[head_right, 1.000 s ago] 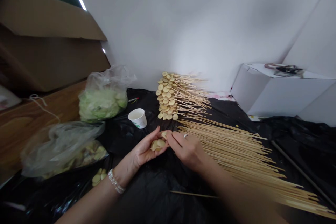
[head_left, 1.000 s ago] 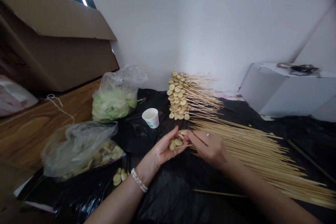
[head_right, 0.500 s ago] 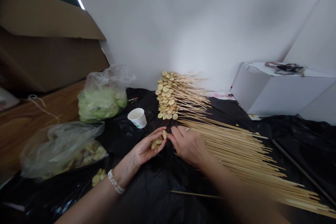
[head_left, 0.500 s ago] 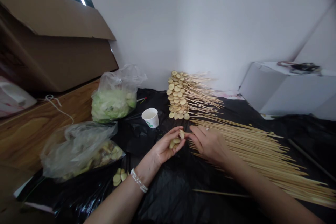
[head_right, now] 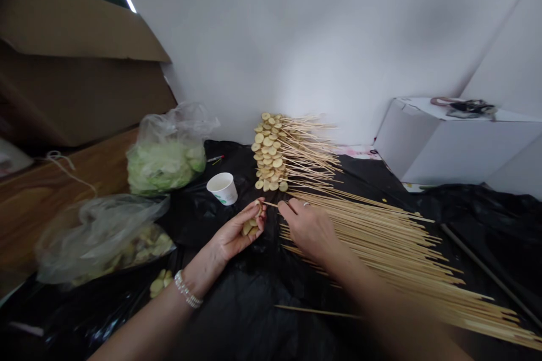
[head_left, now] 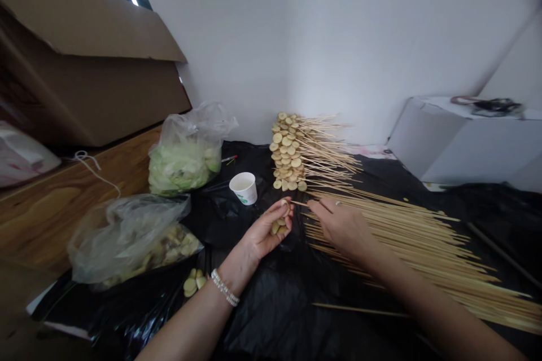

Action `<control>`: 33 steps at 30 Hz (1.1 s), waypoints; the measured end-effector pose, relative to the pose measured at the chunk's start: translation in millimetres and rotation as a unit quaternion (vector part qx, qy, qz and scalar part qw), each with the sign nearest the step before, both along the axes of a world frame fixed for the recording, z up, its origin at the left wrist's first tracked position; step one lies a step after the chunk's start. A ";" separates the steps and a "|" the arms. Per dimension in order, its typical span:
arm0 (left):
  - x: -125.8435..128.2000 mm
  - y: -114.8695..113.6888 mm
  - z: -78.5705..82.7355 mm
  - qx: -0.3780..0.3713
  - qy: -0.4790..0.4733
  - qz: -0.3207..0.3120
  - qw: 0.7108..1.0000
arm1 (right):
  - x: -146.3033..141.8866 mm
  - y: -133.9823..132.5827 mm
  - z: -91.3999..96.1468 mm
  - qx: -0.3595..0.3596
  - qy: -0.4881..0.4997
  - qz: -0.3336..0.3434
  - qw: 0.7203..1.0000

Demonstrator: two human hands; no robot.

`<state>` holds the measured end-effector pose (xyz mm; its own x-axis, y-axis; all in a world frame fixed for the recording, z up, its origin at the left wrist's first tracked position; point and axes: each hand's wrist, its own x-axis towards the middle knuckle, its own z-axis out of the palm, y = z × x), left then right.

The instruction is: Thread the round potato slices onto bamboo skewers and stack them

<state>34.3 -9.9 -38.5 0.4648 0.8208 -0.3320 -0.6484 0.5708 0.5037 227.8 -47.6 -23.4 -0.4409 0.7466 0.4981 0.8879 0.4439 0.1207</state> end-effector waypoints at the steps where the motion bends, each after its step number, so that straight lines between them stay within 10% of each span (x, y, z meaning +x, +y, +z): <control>1: 0.0 -0.1 0.3 0.004 -0.004 -0.001 1.000 | 0.5 0.2 -1.2 0.003 0.002 0.009 1.000; 33: 2.8 5.5 -4.9 0.012 0.064 0.068 0.996 | -3.7 -1.7 -2.6 -0.059 -0.018 0.005 0.998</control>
